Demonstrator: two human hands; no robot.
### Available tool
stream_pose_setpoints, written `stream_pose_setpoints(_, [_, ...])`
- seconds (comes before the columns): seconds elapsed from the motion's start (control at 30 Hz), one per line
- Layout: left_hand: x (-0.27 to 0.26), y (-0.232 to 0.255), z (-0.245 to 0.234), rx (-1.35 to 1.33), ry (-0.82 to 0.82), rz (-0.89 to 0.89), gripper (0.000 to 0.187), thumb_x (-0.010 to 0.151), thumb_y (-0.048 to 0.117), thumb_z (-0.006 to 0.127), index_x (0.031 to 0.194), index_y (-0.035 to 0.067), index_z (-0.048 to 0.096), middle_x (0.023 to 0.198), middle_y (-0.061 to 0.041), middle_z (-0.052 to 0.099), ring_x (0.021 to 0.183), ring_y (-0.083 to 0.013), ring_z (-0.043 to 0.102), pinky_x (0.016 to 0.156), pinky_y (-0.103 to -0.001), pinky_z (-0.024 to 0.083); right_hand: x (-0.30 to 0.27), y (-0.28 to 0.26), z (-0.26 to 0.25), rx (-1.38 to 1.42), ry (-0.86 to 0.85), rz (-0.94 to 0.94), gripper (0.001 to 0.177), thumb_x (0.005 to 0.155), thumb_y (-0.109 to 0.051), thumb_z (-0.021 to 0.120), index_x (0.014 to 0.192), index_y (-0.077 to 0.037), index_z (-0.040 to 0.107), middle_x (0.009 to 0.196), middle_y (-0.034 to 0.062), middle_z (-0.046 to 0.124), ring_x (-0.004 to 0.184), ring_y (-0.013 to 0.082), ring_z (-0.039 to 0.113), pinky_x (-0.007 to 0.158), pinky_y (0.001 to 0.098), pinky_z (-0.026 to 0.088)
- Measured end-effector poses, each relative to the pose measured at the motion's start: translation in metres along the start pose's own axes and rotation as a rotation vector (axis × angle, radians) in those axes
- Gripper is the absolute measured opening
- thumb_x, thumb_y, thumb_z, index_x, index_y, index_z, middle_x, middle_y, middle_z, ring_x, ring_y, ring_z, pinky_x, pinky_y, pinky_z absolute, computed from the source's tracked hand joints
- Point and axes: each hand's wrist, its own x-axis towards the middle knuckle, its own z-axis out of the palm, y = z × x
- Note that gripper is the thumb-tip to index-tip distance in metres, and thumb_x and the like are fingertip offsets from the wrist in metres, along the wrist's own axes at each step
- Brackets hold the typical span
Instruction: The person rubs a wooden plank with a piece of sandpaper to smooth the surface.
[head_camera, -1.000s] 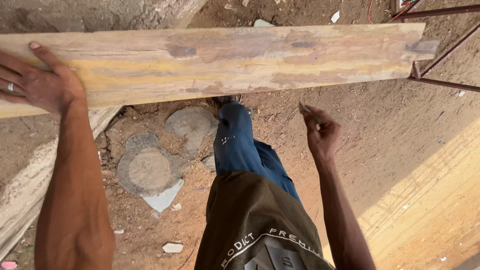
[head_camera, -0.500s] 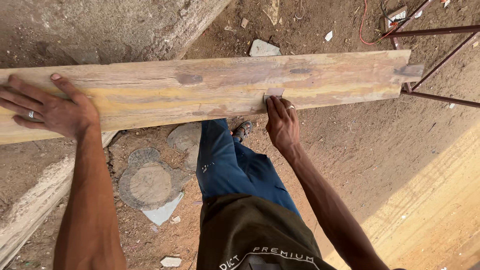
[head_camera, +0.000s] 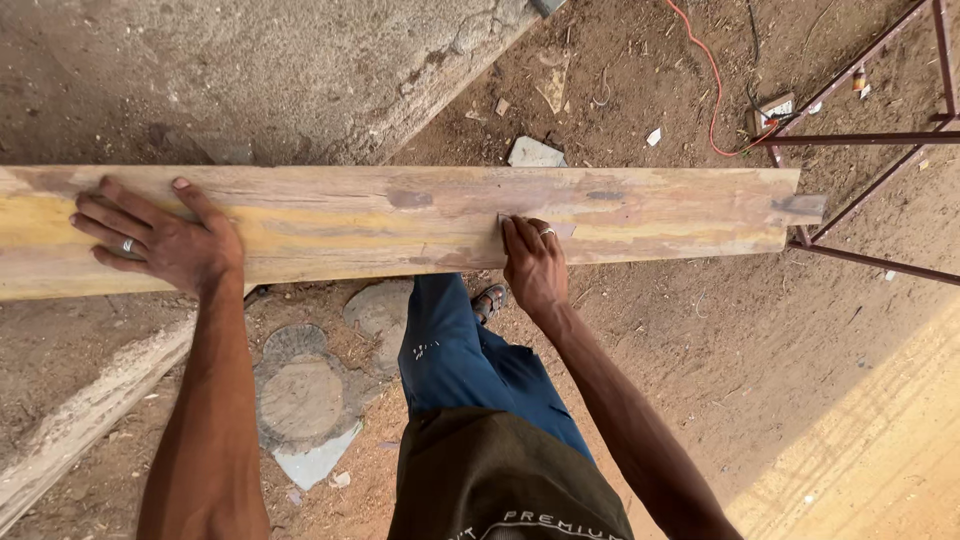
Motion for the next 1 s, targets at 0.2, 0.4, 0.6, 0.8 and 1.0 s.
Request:
stream_pose_setpoints(0.2, [-0.009,-0.004,-0.009,-0.052,-0.005,0.025,0.085,0.113,0.062,0.021,0.172,0.002,0.002,0.176,-0.026,-0.006,0.163,-0.042,-0.009,0.132,-0.065,-0.001,-0.016,0.021,-0.011,0.369,-0.161,0.301,0.024,0.095,-0.001,0.063,0.115,0.003,0.076,0.11,0.0233,0.076,0.072,0.0254,0.072,0.052,0.0334,0.062])
stream_pose_setpoints(0.4, [-0.003,-0.007,0.001,-0.021,0.004,0.013,0.085,0.114,0.06,0.021,0.171,0.001,0.001,0.178,-0.024,-0.005,0.165,-0.0412,-0.008,0.133,-0.065,-0.001,-0.034,0.079,-0.007,0.133,-0.133,0.8,0.025,0.104,-0.012,0.061,0.088,-0.001,0.077,0.063,0.0109,0.069,0.041,0.0163,0.043,0.039,0.0325,0.033])
stream_pose_setpoints(0.6, [0.002,-0.002,0.008,0.021,0.0,-0.018,0.082,0.116,0.061,0.019,0.173,0.005,0.0,0.179,-0.023,-0.006,0.166,-0.0402,-0.007,0.135,-0.064,0.0,0.002,0.026,0.024,0.102,-0.091,0.682,0.025,0.101,-0.012,0.061,0.086,0.001,0.076,0.07,0.0132,0.07,0.046,0.0184,0.052,0.049,0.0388,0.044])
stream_pose_setpoints(0.8, [0.008,-0.013,0.027,0.079,-0.017,-0.032,0.084,0.114,0.064,0.014,0.173,0.007,-0.002,0.177,-0.021,-0.009,0.164,-0.0384,-0.009,0.133,-0.063,-0.002,0.022,-0.035,0.006,0.131,0.026,0.387,0.028,0.082,-0.002,0.064,0.105,0.003,0.078,0.085,0.02,0.076,0.062,0.03,0.071,0.06,0.0457,0.059])
stream_pose_setpoints(1.0, [0.02,-0.023,0.05,0.003,0.296,0.044,0.082,0.105,0.067,0.02,0.165,0.01,0.017,0.172,-0.026,0.01,0.161,-0.0425,0.007,0.127,-0.065,0.005,0.02,-0.003,-0.008,0.654,-0.071,0.276,0.02,0.088,-0.02,0.079,0.097,-0.003,0.075,0.078,0.0126,0.073,0.067,0.0239,0.07,0.064,0.0386,0.054])
